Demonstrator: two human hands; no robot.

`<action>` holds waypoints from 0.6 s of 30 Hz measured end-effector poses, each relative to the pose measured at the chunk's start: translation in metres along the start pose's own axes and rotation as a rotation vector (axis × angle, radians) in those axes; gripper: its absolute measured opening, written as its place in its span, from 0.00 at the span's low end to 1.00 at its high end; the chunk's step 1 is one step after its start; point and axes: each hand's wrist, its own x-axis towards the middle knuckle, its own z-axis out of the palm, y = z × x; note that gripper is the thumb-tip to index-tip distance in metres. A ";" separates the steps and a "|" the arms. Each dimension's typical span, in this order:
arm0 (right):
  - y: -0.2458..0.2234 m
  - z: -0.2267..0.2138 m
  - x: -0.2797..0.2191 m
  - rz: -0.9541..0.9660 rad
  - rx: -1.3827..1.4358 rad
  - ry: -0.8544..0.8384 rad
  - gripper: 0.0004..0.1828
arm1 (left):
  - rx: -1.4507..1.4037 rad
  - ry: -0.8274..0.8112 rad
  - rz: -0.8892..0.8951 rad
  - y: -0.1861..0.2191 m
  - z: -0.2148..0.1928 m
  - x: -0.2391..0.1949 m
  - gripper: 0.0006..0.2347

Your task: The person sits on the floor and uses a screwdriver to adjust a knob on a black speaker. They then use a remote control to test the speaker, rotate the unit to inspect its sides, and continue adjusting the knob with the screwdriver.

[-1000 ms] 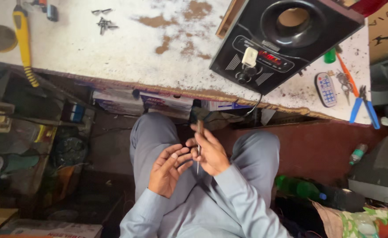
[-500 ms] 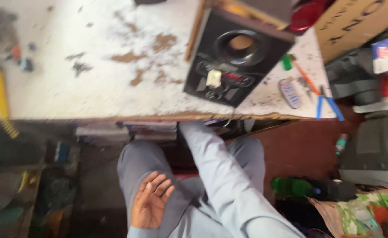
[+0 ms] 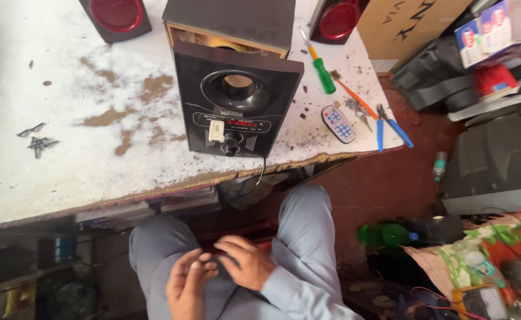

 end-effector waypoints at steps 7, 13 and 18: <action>0.043 -0.020 -0.033 0.370 0.128 0.126 0.11 | 0.650 -0.065 0.424 0.084 0.132 0.026 0.11; 0.063 -0.007 -0.028 0.369 0.132 0.143 0.10 | 1.009 0.027 0.858 0.140 0.221 0.069 0.14; 0.068 -0.007 -0.024 0.490 0.194 0.089 0.10 | 1.102 0.107 0.747 0.147 0.241 0.084 0.13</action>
